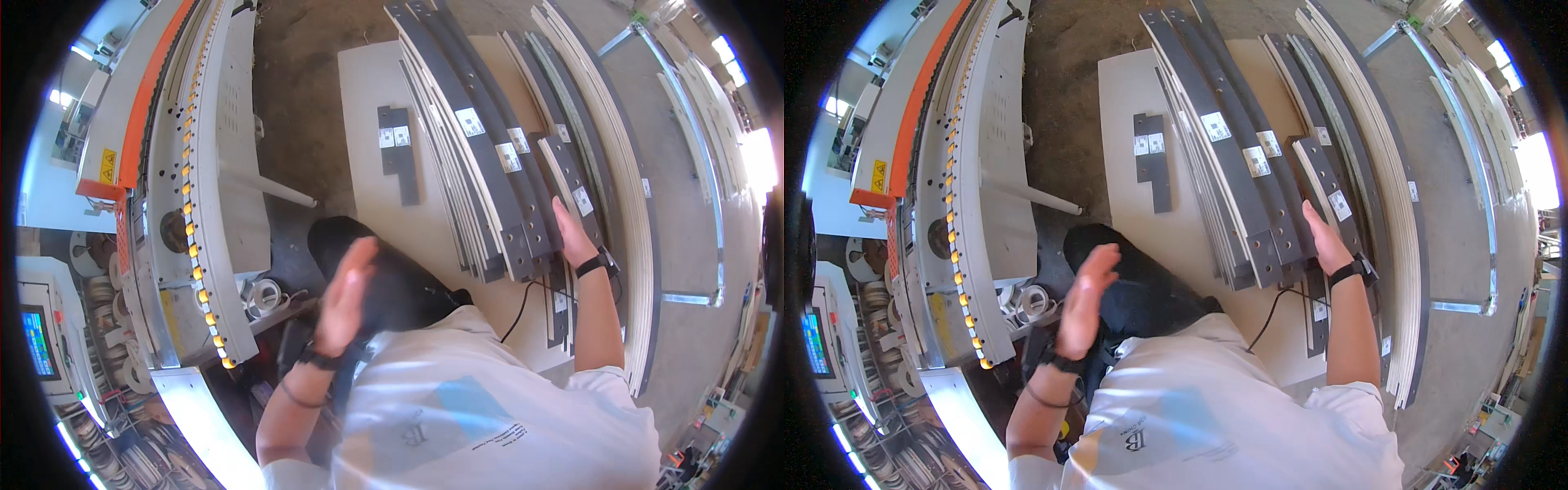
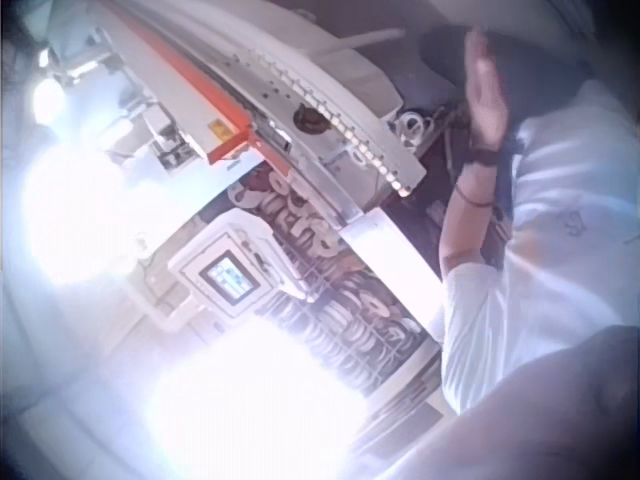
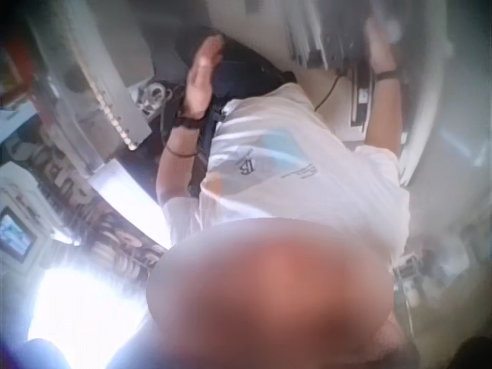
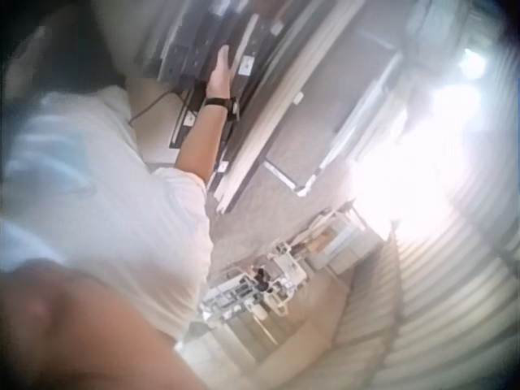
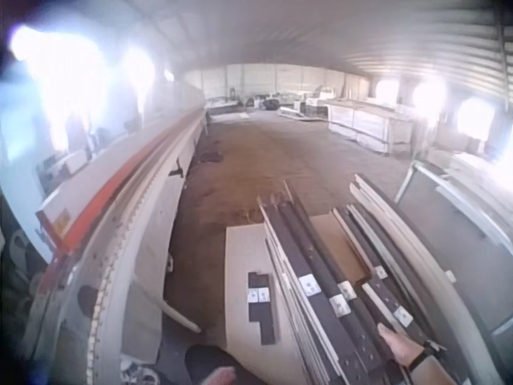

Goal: The recorder is applying labels to various wooden furniture components and organizing them near an edge-banding machine in a factory setting.

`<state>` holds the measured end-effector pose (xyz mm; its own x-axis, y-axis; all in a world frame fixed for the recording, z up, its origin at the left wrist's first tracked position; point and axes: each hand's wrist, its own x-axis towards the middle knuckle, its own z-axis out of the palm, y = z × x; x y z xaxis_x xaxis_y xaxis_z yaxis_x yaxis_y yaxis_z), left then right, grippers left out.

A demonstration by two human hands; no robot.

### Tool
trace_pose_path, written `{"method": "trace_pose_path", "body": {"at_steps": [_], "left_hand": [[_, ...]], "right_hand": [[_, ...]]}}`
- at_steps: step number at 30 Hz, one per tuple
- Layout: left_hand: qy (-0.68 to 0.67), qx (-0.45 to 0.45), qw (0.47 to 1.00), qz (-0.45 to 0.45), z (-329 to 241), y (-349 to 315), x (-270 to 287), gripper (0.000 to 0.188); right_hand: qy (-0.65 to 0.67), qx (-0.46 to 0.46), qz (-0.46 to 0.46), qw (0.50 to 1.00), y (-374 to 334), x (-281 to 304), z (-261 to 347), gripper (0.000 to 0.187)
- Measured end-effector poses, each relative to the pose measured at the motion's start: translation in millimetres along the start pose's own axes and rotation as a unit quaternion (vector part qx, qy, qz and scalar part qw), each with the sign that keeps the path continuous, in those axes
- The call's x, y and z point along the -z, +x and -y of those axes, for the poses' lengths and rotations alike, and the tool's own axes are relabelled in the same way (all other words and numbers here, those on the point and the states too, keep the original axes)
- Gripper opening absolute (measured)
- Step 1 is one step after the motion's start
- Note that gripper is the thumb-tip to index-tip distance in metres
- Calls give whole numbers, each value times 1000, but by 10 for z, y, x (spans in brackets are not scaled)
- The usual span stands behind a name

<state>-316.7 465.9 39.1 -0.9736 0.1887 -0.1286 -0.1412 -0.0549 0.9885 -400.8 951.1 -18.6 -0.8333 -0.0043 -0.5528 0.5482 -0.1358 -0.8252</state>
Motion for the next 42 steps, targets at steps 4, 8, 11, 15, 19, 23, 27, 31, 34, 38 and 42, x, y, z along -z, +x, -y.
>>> {"method": "trace_pose_path", "body": {"at_steps": [4, 8, 11, 15, 19, 23, 27, 31, 34, 38, 42], "left_hand": [[-160, 173, 971, 35, 474, 719, -763, 83], [-207, 209, 956, -14, 676, 1305, -1341, 84], [-226, 175, 957, 52, 424, 1417, -1732, 69], [-165, 185, 969, 0, 498, 1425, -1930, 59], [-311, 226, 922, 48, 465, 1403, -1785, 58], [-275, 209, 937, 53, 365, 1391, -1733, 65], [-247, 236, 938, -55, 999, 1408, -1447, 71], [-299, 306, 903, -26, 1120, 1595, -1489, 71], [-323, 332, 886, -6, 983, 1613, -1674, 66], [-316, 360, 878, 17, 1035, 1704, -1642, 63], [-310, 347, 885, 13, 1131, 1632, -1588, 64]], "right_hand": [[21, -18, -1, 1000, -80, -195, 176, 80], [-34, -28, 19, 999, -73, -186, 160, 81], [-124, -33, 11, 992, -64, -199, 91, 83], [-93, 45, 149, 983, -41, -333, 11, 88], [-203, 83, 125, 968, -68, -373, -72, 95], [-162, 26, 72, 984, 179, -188, -297, 96], [-1, -15, 112, 994, 350, -108, -256, 92], [-70, -36, 40, 996, 338, -212, -351, 90], [-82, -51, 49, 994, 393, -210, -498, 89], [71, -97, 167, 979, 395, -301, -491, 88], [95, -90, 159, 979, 445, -289, -590, 89]]}}
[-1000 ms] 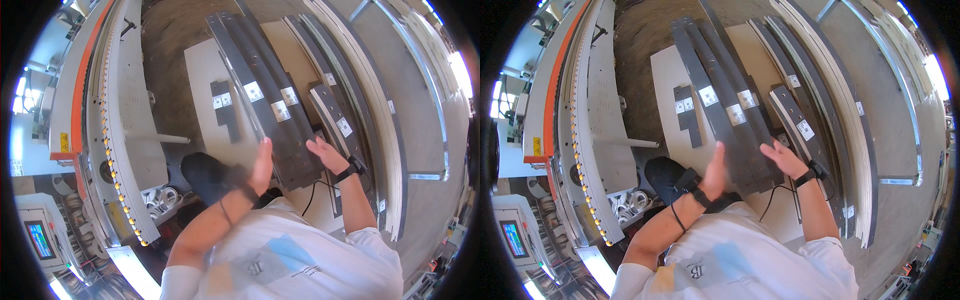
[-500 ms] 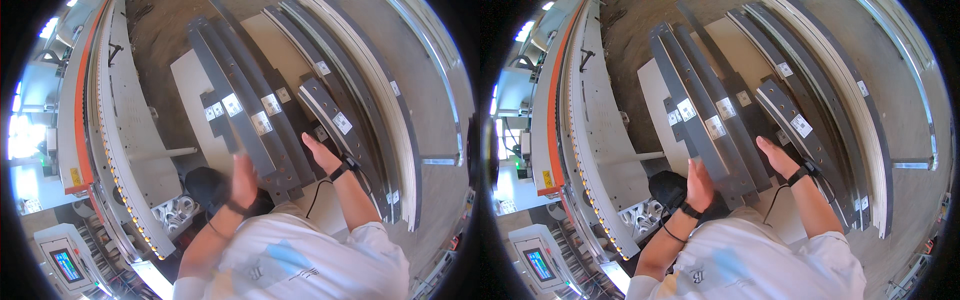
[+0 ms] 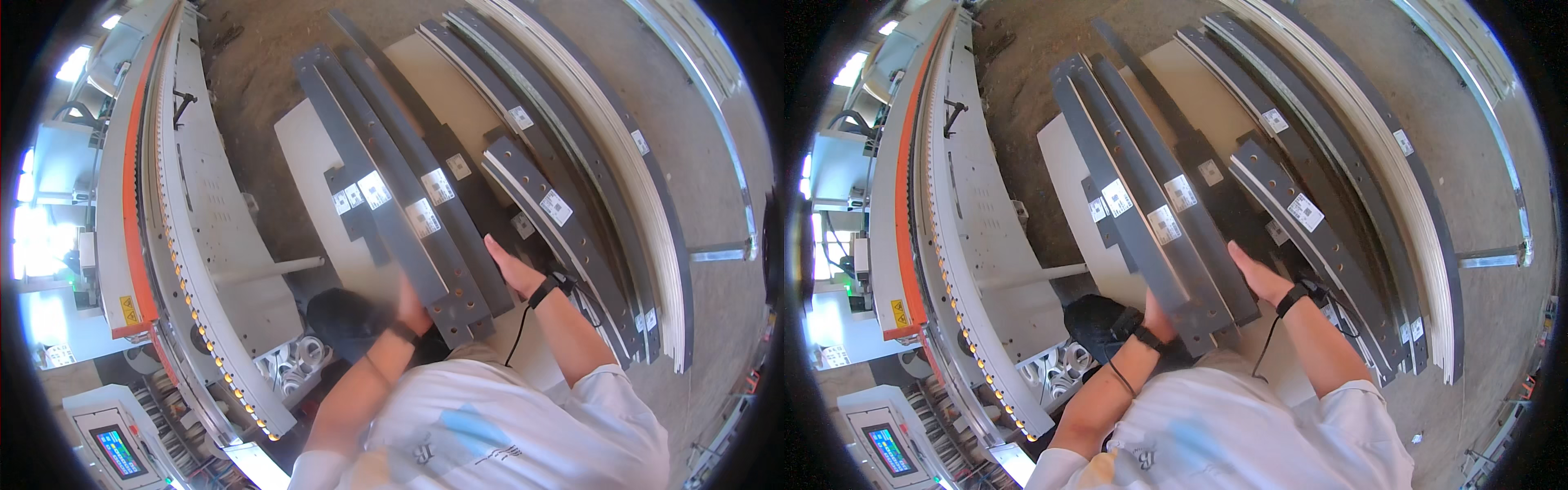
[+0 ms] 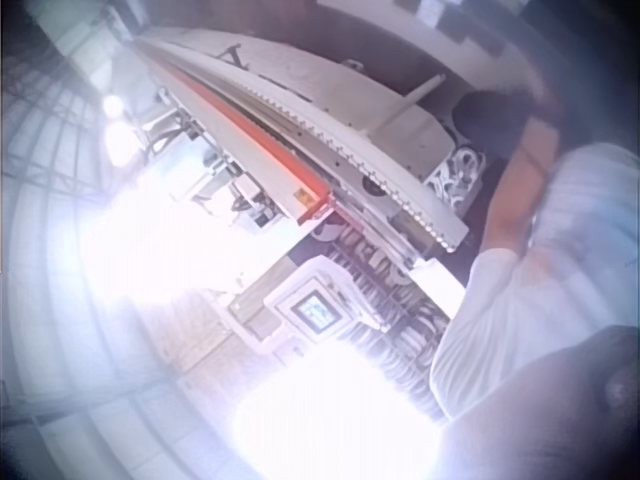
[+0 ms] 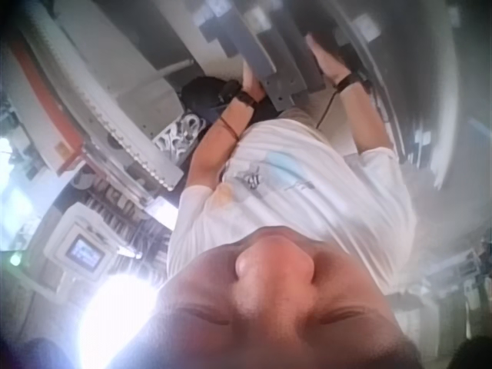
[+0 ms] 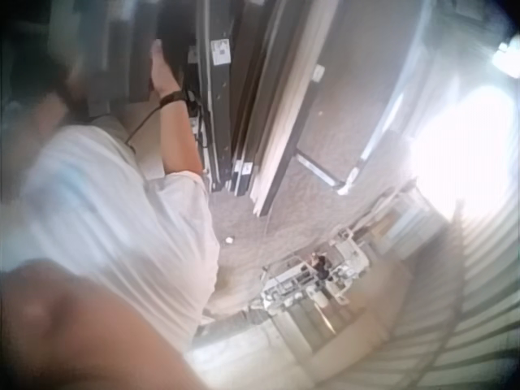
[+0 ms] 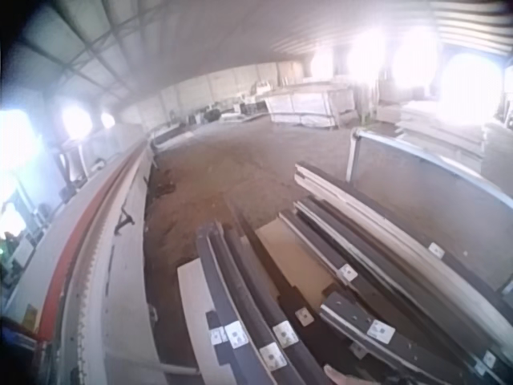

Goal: The recorder is applying labels to various wooden furniture components and organizing them near an edge-banding machine in a factory setting.

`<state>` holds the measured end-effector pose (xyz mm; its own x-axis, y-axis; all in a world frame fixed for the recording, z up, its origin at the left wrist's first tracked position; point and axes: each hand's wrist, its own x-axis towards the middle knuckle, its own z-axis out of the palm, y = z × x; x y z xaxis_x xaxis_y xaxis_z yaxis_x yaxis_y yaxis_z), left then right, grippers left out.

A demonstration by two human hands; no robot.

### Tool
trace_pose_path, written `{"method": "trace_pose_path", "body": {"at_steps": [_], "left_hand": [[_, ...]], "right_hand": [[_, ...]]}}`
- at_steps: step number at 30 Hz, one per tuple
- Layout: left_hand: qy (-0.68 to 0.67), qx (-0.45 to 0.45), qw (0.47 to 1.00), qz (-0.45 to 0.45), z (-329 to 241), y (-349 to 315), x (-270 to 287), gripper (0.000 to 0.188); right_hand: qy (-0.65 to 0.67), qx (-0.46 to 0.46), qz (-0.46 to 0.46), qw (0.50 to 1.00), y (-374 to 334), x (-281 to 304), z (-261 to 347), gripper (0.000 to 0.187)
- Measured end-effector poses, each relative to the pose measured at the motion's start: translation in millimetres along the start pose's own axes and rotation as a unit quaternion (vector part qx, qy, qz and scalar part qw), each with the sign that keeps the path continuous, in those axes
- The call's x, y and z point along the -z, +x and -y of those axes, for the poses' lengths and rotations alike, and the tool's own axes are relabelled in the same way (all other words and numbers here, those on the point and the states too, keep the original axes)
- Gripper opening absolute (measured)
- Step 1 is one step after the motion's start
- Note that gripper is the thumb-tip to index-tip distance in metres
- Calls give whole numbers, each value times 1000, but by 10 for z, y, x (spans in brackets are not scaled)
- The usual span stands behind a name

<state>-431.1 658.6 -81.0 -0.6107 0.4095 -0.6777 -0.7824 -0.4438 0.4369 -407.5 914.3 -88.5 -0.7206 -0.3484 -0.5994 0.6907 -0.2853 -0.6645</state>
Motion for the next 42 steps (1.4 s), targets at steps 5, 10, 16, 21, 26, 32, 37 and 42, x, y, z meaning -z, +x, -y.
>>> {"method": "trace_pose_path", "body": {"at_steps": [5, 10, 16, 21, 26, 32, 37, 42], "left_hand": [[-49, 8, 998, 27, 155, 65, 205, 80], [-18, 25, 999, 34, 184, 48, 247, 89], [7, 27, 999, 41, 246, 81, 288, 92], [2, 16, 998, 63, 218, 38, 263, 90], [2, 33, 996, 80, 251, 89, 309, 89], [12, 25, 997, 69, 194, 18, 246, 88], [23, 13, 999, 46, 279, 59, 275, 85], [-15, -69, 997, 7, 376, 103, 542, 70]], "right_hand": [[-37, -21, -139, 989, 147, 315, -289, 95], [-59, -18, -117, 991, 22, 480, -662, 96], [-96, -25, -143, 985, -138, 331, -622, 98], [-135, -67, -148, 977, -167, 145, -367, 97], [-44, -46, -106, 992, -224, 16, -249, 92], [-37, -50, -87, 994, -305, -111, -114, 92], [-53, -27, -86, 995, -214, 57, -303, 88], [72, 42, -20, 996, -271, -71, -219, 79]]}}
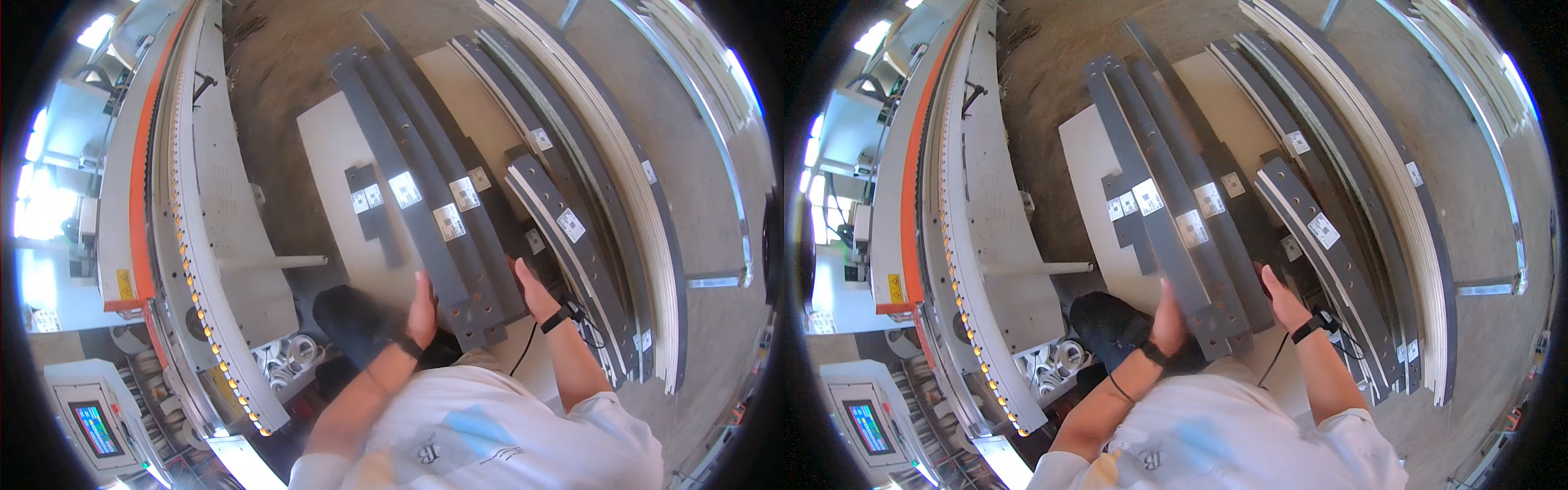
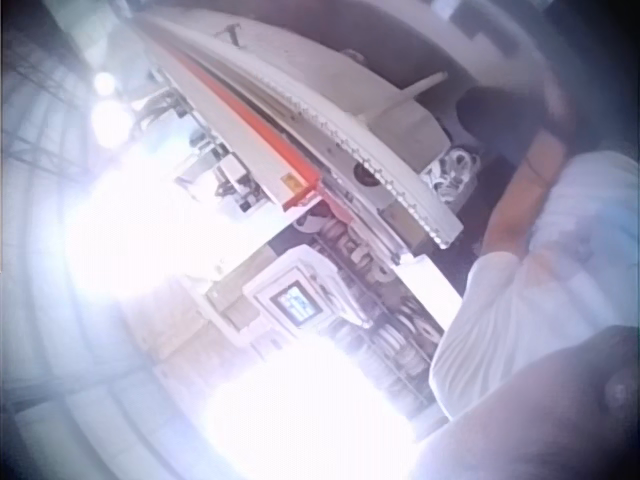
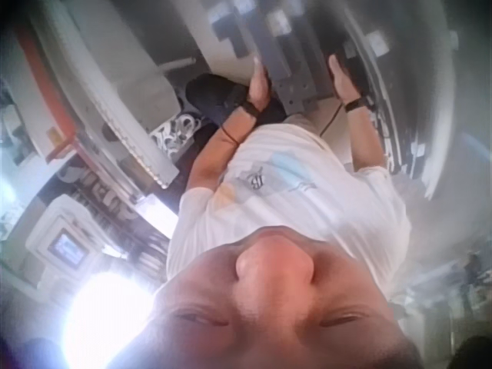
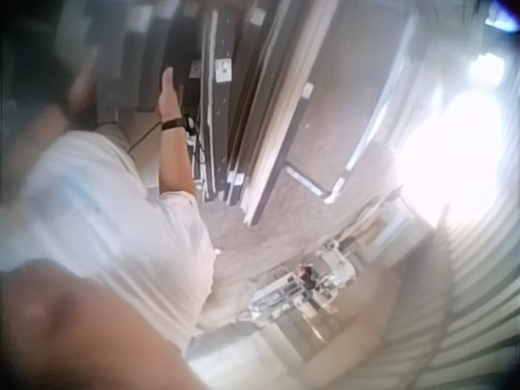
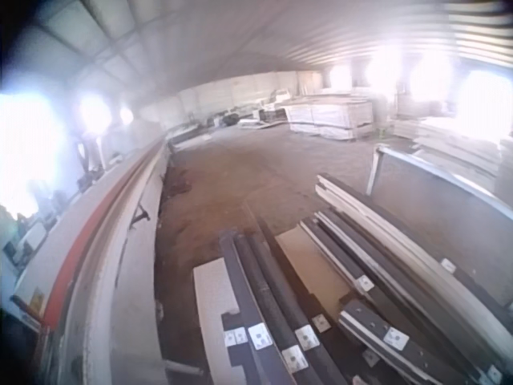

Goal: The recorder is applying labels to various wooden furniture components and organizing them near an edge-banding machine in a factory setting.

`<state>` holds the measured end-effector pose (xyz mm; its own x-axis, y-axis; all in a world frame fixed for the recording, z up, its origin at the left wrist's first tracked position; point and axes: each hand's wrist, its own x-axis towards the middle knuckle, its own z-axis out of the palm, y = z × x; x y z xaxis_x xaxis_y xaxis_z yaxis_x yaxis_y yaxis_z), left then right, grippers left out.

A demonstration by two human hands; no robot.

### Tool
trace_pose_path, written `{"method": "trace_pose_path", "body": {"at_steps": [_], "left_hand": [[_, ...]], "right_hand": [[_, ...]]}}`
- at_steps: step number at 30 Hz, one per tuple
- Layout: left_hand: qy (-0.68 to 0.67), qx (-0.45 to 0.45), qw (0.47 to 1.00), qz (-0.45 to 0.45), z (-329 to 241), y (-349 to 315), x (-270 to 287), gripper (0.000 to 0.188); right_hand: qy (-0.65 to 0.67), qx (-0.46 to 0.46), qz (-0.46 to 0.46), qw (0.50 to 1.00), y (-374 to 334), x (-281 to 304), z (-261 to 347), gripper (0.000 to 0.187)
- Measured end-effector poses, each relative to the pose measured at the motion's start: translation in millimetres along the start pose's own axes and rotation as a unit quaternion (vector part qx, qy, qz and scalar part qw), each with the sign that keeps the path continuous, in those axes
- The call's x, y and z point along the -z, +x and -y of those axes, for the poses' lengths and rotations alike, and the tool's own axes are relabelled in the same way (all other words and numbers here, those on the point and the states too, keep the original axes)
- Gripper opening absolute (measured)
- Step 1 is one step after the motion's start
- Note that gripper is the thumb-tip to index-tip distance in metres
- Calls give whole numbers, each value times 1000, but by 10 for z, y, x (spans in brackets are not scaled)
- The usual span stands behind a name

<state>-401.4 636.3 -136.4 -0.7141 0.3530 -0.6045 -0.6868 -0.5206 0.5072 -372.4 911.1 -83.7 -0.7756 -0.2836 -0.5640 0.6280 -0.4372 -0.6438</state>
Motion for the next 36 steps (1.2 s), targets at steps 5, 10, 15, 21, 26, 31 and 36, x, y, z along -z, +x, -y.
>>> {"method": "trace_pose_path", "body": {"at_steps": [5, 10, 15, 21, 26, 31, 36], "left_hand": [[141, -72, 986, 49, -332, -198, -314, 72], [195, -69, 978, -29, -516, -379, -132, 67], [454, -141, 880, -20, -901, -546, 591, 45], [775, -298, 555, -51, -1529, -897, 1150, 29], [769, -316, 552, -68, -1435, -962, 1339, 26], [735, -387, 545, -110, -1287, -994, 1384, 20], [733, -359, 568, -107, -1316, -1033, 1351, 25]], "right_hand": [[-100, 52, -69, 991, -2, 32, -37, 71], [-123, 64, -115, 984, -53, -41, 18, 68], [-205, 190, -194, 940, -260, -137, 89, 51], [-457, 369, -315, 746, -778, -572, 612, 43], [-684, 312, -407, 519, -1152, -117, 879, 79], [-711, 58, -432, 553, -1427, 303, 753, 101], [-673, -6, -458, 581, -1450, 386, 666, 97]]}}
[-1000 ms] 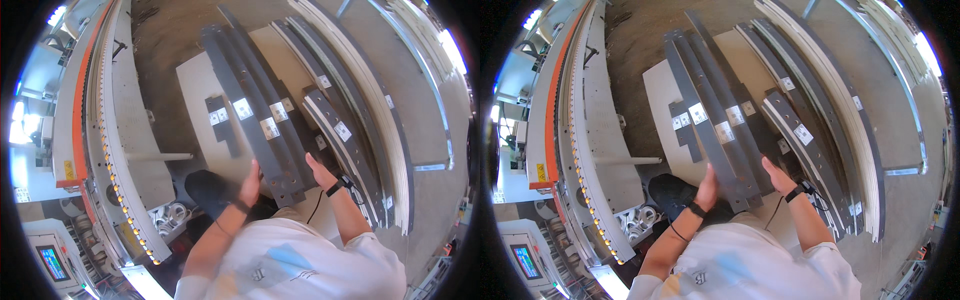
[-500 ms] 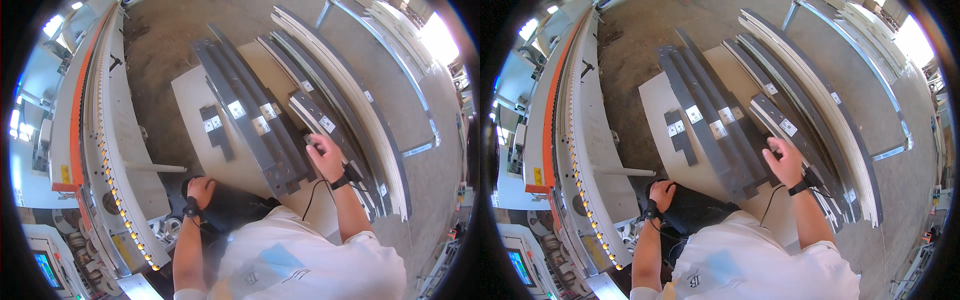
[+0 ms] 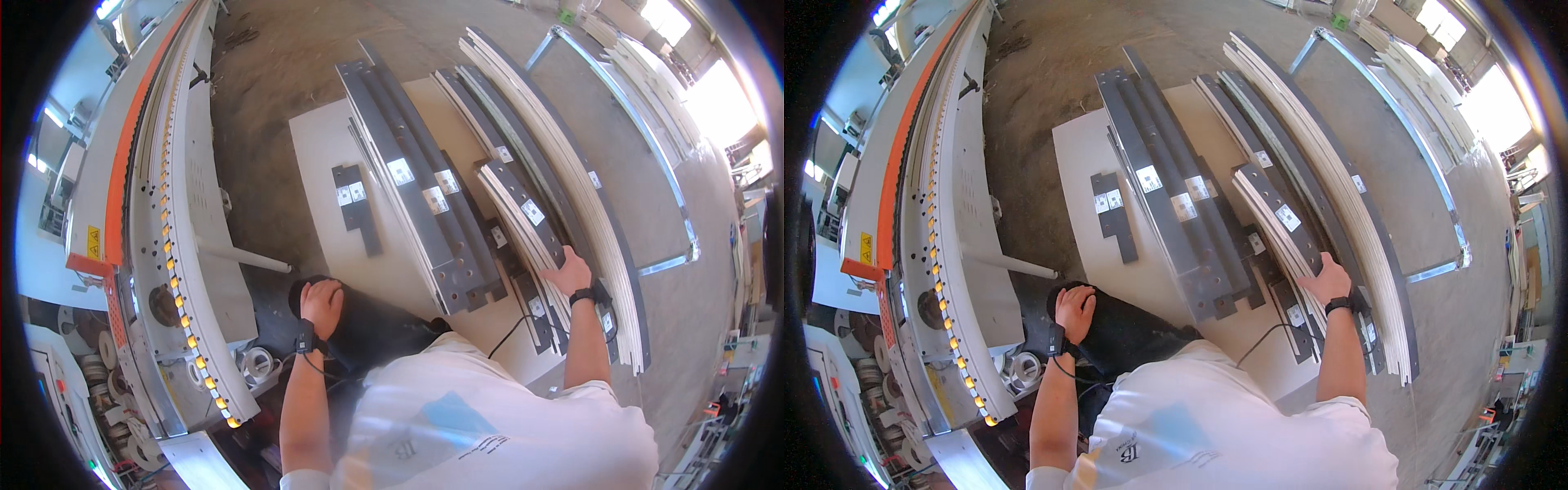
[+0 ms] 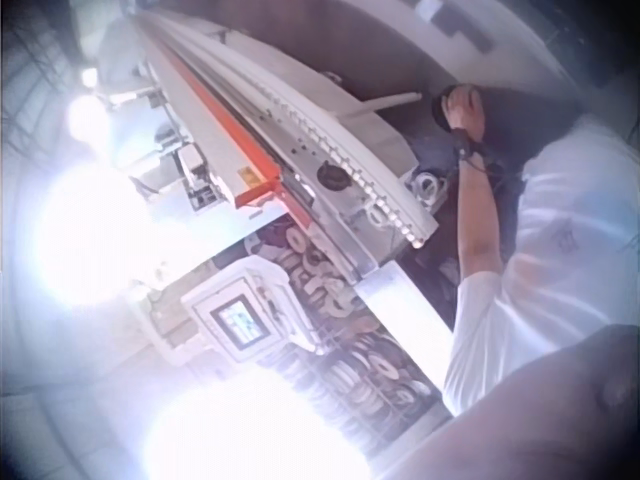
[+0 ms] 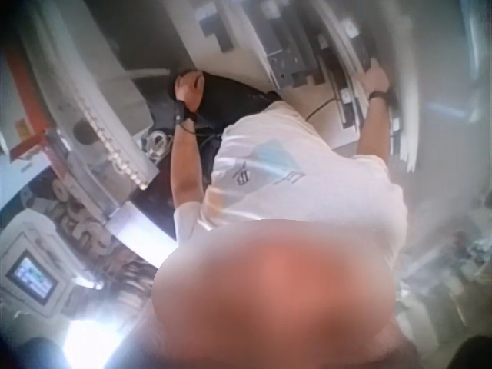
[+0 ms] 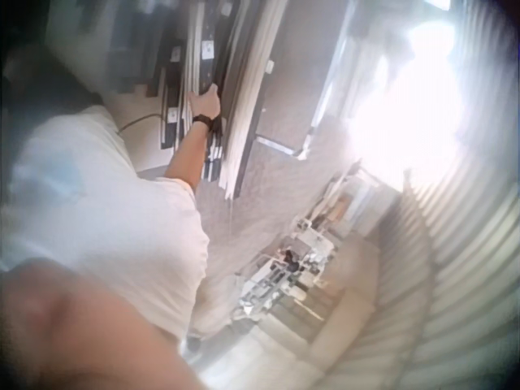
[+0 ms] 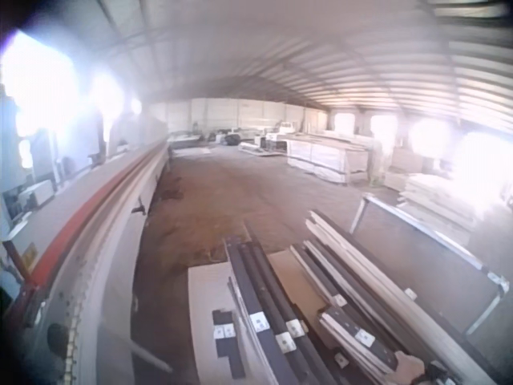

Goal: The recorder is applying labels to various wooden furniture components and organizing them near an edge-banding machine in a factory setting.

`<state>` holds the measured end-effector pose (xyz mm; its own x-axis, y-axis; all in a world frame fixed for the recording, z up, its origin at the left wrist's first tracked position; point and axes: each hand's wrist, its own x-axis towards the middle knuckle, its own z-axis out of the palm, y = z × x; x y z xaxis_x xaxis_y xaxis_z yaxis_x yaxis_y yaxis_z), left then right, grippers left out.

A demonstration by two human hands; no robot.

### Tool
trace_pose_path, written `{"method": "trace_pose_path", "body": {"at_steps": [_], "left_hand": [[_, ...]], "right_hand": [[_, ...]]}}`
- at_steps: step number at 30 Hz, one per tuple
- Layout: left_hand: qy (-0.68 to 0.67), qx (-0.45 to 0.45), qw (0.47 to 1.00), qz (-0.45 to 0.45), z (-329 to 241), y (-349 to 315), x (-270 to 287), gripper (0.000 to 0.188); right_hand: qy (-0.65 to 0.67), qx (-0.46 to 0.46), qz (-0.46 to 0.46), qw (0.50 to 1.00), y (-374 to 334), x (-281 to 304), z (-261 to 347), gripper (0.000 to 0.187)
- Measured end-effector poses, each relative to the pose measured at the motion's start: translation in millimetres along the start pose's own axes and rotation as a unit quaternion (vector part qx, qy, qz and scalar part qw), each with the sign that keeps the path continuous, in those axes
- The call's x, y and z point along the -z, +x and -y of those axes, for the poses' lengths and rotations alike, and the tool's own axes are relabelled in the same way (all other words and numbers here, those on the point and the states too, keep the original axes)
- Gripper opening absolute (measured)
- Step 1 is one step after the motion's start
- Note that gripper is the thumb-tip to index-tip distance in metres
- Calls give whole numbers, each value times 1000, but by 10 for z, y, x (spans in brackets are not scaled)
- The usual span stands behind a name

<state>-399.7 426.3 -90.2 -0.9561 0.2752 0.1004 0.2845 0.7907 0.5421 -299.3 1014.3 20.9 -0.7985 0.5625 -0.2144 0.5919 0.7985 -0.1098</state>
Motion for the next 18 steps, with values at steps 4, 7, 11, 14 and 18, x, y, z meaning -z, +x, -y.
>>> {"method": "trace_pose_path", "body": {"at_steps": [4, 7, 11, 14, 18], "left_hand": [[4, -2, 1000, -5, 22, -12, -24, 25], [3, 2, 1000, -8, 33, -4, -42, 24], [1, -4, 1000, -24, 55, -5, -70, 22], [-2, -2, 999, -41, 82, -40, -71, 21], [1, 10, 999, -52, 28, -79, -78, 22]], "right_hand": [[12, 3, -19, 1000, -5, 8, 4, 88], [16, -6, -15, 1000, 1, -5, 14, 86], [47, 7, -43, 998, 32, -143, -105, 81], [33, 36, -67, 997, 2, -111, -82, 73], [103, 46, -91, 989, -161, 49, 49, 62]]}}
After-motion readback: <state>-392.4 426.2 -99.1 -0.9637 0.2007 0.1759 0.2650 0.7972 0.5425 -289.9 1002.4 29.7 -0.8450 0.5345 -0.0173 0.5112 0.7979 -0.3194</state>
